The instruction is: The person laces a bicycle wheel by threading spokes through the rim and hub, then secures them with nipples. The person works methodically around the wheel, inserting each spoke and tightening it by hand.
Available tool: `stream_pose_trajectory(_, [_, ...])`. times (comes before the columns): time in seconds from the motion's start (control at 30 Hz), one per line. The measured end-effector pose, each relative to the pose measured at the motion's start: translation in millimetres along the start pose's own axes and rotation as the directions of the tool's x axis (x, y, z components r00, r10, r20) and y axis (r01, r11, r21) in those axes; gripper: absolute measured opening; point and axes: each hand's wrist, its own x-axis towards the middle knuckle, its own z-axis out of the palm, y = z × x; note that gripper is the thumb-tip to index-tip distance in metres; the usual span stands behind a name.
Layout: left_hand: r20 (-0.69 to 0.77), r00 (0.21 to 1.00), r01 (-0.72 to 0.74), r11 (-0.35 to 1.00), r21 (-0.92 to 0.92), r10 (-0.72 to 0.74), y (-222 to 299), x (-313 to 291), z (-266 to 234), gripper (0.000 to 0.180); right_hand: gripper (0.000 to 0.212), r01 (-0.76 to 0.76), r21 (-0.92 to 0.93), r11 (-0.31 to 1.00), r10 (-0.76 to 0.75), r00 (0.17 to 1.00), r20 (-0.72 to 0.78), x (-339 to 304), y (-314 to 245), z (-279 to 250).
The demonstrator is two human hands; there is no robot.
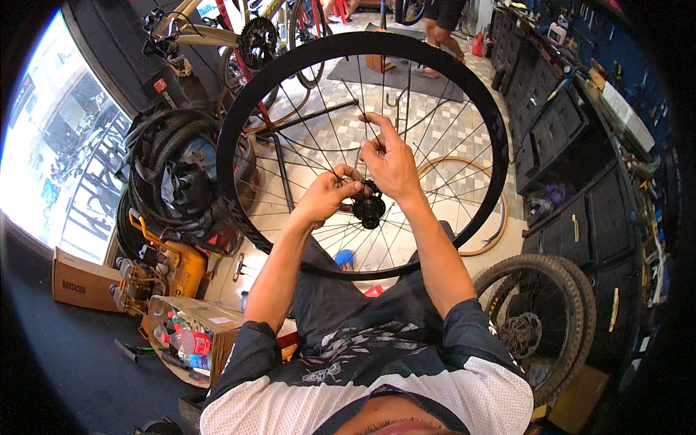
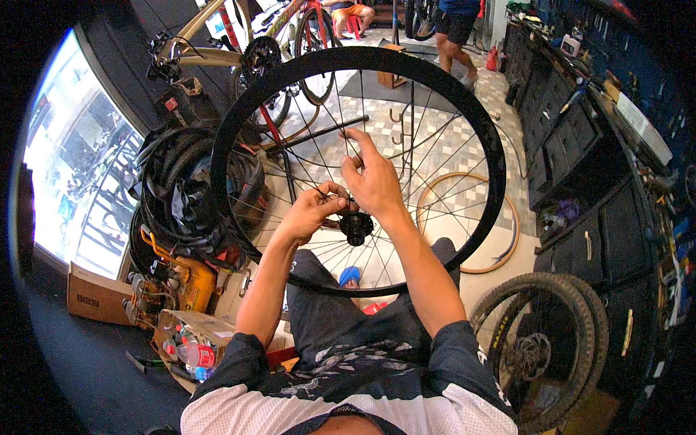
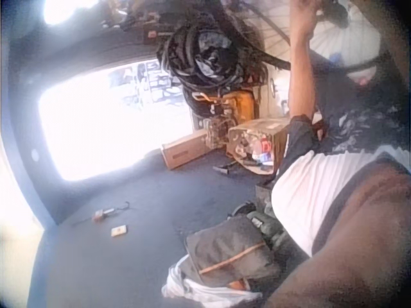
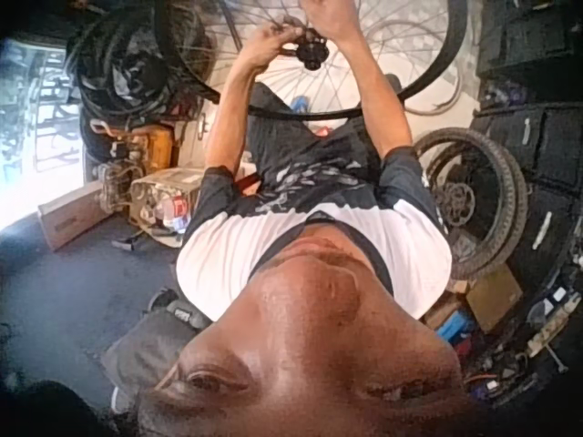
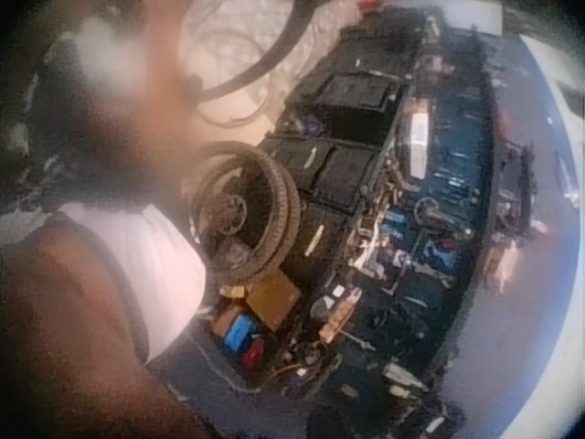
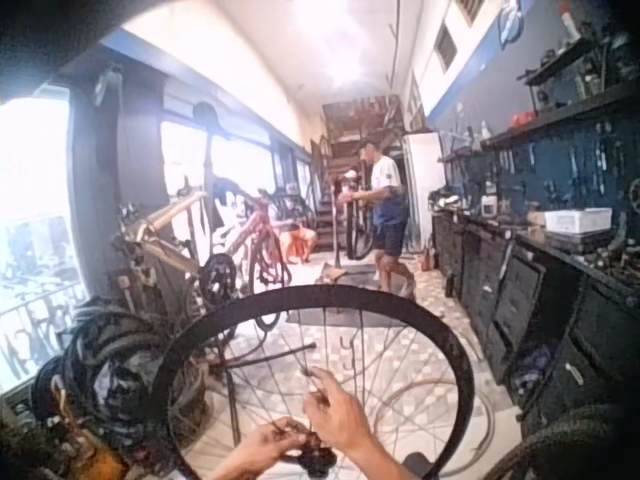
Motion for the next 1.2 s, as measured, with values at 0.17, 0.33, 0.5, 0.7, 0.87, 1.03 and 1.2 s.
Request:
stream_pose_trajectory(0.17, [-0.027,0.994,0.104,0.994,0.038,-0.103,13,-4,6,0.019,0.047,-0.031,-0.063,0.998,0.031,1.000,0.001,-1,-1,-5])
stream_pose_trajectory(0.33, [-0.018,0.997,0.078,0.996,0.033,-0.077,7,-4,3,0.018,0.048,-0.020,-0.140,0.990,0.022,1.000,0.011,-6,-10,-8])
stream_pose_trajectory(0.5, [-0.020,0.996,0.090,0.995,0.049,-0.089,7,-5,3,0.022,0.052,-0.045,-0.148,0.988,0.044,0.999,-0.010,-14,-11,-11])
stream_pose_trajectory(0.7, [-0.013,0.996,0.092,0.995,0.031,-0.092,10,-6,5,0.020,0.053,-0.058,-0.121,0.991,0.054,0.998,-0.036,-20,-13,-13])
stream_pose_trajectory(0.87, [0.007,0.998,0.068,0.997,0.040,-0.068,9,-6,4,0.024,0.049,-0.049,-0.002,0.999,0.049,0.998,-0.030,-30,-17,-14])
stream_pose_trajectory(1.03, [0.052,0.999,0.000,0.999,0.035,-0.001,5,-4,-1,0.032,0.041,0.071,0.281,0.957,-0.062,0.997,-0.041,-35,10,-16])
stream_pose_trajectory(1.2, [0.083,0.996,0.012,0.998,0.060,-0.017,9,-9,-4,0.034,0.033,-0.056,0.001,0.998,0.056,0.993,0.103,-54,10,-65])
